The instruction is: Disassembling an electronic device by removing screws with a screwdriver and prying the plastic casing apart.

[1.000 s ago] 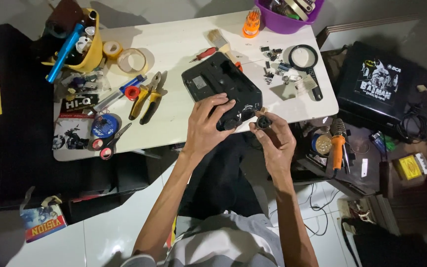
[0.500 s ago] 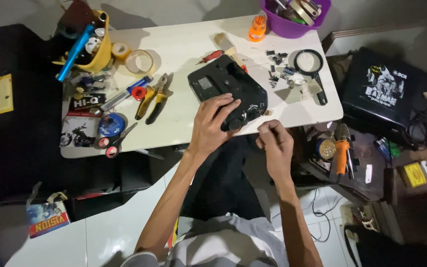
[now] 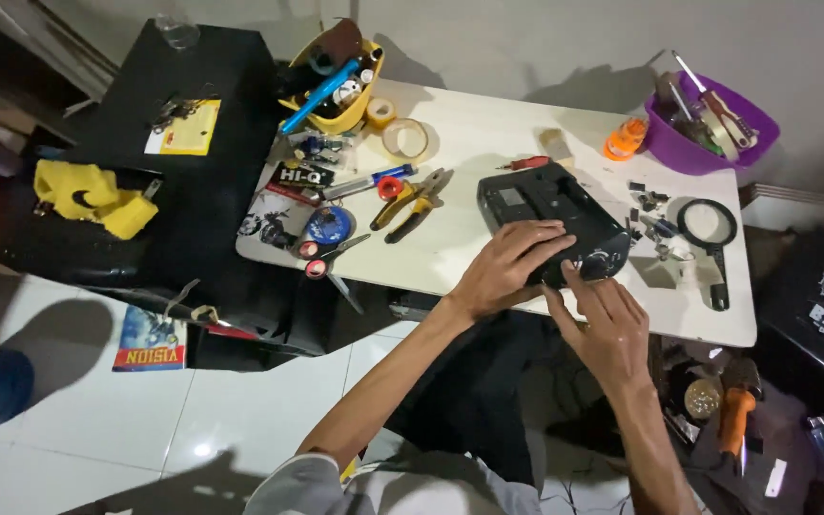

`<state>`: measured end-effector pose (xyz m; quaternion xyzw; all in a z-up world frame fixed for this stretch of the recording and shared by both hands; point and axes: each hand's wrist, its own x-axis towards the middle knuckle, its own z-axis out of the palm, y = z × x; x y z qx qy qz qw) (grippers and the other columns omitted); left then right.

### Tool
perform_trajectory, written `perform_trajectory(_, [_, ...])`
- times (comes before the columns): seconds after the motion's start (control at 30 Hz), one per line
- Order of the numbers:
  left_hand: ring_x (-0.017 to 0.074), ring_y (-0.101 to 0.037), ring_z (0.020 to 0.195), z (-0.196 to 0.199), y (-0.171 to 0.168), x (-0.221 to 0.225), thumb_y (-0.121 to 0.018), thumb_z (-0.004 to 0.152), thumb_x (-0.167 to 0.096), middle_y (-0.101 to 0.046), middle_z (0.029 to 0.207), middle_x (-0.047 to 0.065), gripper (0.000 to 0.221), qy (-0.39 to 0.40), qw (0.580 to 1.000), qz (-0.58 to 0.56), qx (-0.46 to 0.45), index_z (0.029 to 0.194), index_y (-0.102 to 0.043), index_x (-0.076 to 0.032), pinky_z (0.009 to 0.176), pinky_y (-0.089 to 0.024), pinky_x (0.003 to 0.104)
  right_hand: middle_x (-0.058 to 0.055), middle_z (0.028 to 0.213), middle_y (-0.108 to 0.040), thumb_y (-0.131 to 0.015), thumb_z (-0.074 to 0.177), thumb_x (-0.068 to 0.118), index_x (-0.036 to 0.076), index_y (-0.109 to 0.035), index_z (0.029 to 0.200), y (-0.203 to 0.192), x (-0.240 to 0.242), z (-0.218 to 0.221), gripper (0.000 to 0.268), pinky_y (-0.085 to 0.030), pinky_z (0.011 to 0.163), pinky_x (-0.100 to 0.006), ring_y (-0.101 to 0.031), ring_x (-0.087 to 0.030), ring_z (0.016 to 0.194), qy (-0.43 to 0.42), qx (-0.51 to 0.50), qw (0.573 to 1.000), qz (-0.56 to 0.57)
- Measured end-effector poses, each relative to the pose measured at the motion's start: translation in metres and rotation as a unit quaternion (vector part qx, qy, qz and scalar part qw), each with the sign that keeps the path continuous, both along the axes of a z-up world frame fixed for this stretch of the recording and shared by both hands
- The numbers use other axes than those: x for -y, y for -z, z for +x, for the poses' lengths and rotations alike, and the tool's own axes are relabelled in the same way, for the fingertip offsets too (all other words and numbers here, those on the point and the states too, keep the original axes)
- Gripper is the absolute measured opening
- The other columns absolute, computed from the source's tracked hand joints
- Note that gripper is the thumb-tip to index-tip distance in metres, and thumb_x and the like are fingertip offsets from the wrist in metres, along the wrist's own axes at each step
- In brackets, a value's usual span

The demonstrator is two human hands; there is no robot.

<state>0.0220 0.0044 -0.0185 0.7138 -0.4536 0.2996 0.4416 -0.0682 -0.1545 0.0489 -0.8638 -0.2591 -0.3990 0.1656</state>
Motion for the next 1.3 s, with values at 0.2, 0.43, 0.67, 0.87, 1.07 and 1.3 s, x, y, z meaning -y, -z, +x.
perform_trajectory(0.2, [0.0333,-0.058,0.133,0.004,-0.001,-0.001,-0.084,0.078,-0.023,-0.061,0.129,0.017,0.071,-0.008,1.000,-0.005,0.021,0.139,-0.057,-0.001,0.109,-0.047,0.048,-0.003,0.066,-0.047,-0.093,0.080,0.016,0.000,-0.075,0.111,0.008,-0.002,0.000,0.039,-0.049,0.055,-0.036,-0.055,-0.024,0.057,-0.001,-0.075,0.989,0.126])
perform_trajectory(0.43, [0.0332,-0.064,0.125,0.006,-0.016,-0.004,-0.081,0.089,-0.033,-0.065,0.119,0.014,0.057,0.012,1.000,-0.029,0.003,0.132,-0.064,-0.002,0.106,-0.050,0.045,0.008,0.070,-0.041,-0.062,0.098,0.022,0.013,-0.057,0.103,0.030,-0.009,-0.025,0.012,-0.051,0.077,-0.029,-0.052,-0.009,0.071,-0.184,-0.276,0.563,0.757])
perform_trajectory(0.67, [0.0287,-0.064,0.125,-0.003,-0.025,-0.003,-0.078,0.092,-0.038,-0.066,0.119,0.013,0.053,-0.020,0.999,-0.021,-0.018,0.130,-0.068,-0.002,0.107,-0.049,0.038,0.008,0.071,-0.032,-0.064,0.094,0.029,0.016,-0.051,0.087,0.048,-0.006,-0.035,0.019,-0.033,0.061,-0.024,-0.035,-0.008,0.064,-0.280,-0.276,0.375,0.840])
perform_trajectory(0.87, [0.0265,-0.066,0.122,-0.008,-0.033,0.000,-0.086,0.086,-0.032,-0.069,0.116,0.013,0.050,-0.057,0.998,-0.016,-0.012,0.124,-0.070,-0.002,0.105,-0.051,0.037,0.011,0.070,-0.031,-0.057,0.104,0.035,0.016,-0.057,0.099,0.065,0.004,-0.030,0.020,-0.034,0.061,-0.022,-0.033,-0.005,0.063,-0.346,-0.295,0.369,0.810])
perform_trajectory(1.07, [0.0253,-0.067,0.120,-0.008,-0.031,0.002,-0.091,0.081,-0.028,-0.069,0.115,0.011,0.052,-0.061,0.997,-0.025,-0.030,0.122,-0.071,-0.004,0.106,-0.051,0.037,0.009,0.070,-0.032,-0.054,0.106,0.032,0.016,-0.055,0.098,0.064,0.004,-0.031,0.018,-0.039,0.066,-0.022,-0.034,-0.006,0.065,-0.349,-0.297,0.363,0.811])
perform_trajectory(1.3, [0.0243,-0.065,0.122,-0.006,-0.031,0.000,-0.089,0.083,-0.026,-0.068,0.117,0.011,0.051,-0.061,0.998,-0.022,-0.017,0.126,-0.070,-0.006,0.105,-0.050,0.036,0.006,0.069,-0.035,-0.051,0.105,0.012,0.010,-0.054,0.099,0.033,-0.001,-0.030,0.007,-0.042,0.072,-0.026,-0.041,-0.010,0.068,-0.254,-0.289,0.526,0.759])
